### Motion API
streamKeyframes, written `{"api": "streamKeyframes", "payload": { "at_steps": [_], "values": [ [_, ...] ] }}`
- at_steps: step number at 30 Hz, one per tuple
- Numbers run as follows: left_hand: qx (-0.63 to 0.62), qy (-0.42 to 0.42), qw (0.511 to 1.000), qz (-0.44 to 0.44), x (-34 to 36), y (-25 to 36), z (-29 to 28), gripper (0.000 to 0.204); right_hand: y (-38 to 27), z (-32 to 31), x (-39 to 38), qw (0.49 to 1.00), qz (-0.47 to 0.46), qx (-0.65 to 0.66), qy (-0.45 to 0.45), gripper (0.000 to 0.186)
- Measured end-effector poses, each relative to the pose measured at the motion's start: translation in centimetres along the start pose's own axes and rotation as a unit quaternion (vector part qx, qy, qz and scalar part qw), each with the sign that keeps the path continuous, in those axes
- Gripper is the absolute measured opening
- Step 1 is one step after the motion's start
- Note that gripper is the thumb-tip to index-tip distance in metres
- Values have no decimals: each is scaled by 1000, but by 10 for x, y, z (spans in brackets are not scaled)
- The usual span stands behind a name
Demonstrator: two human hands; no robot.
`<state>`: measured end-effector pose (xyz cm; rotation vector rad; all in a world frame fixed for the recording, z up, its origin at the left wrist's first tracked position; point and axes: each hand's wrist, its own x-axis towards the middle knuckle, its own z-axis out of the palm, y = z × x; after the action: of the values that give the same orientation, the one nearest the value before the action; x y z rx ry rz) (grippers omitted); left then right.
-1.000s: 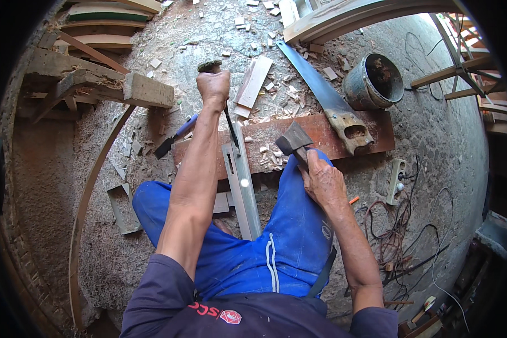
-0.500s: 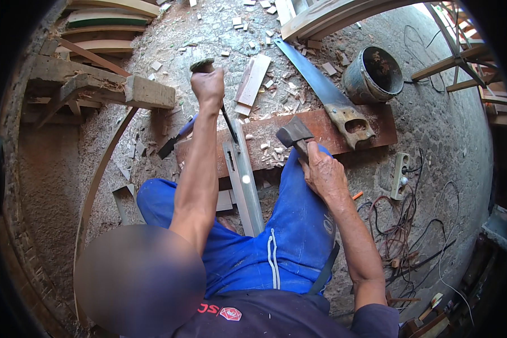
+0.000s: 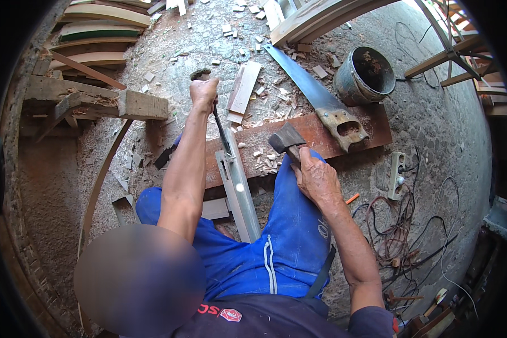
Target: The person sits on the floor and uses a chisel and mallet to carve a groove into a long wooden plank. They repeatedly position the chisel and strike it with the mallet to remove wood shavings, occasionally adjusting the plank's position.
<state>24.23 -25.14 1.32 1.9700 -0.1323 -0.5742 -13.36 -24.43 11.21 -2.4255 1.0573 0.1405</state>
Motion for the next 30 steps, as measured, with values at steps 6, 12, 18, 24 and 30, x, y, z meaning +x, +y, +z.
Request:
{"api": "streamKeyframes", "payload": {
  "at_steps": [6,12,18,24,30],
  "values": [
    [159,-257,943,-137,14,-27,-34,35,-15,-7,3,999,-20,6,-26,34],
    [-162,-183,954,176,-86,99,-74,29,-6,-1,2,999,24,21,-22,33],
    [-157,5,917,367,-151,87,-105,16,-10,-7,6,1000,8,-4,-29,34],
    [-31,77,898,431,-153,42,-93,12,-15,-9,5,999,4,-15,-29,34],
    [-14,76,880,469,-151,39,-99,14,-10,-5,3,1000,-17,-10,-6,35]
  ]
}}
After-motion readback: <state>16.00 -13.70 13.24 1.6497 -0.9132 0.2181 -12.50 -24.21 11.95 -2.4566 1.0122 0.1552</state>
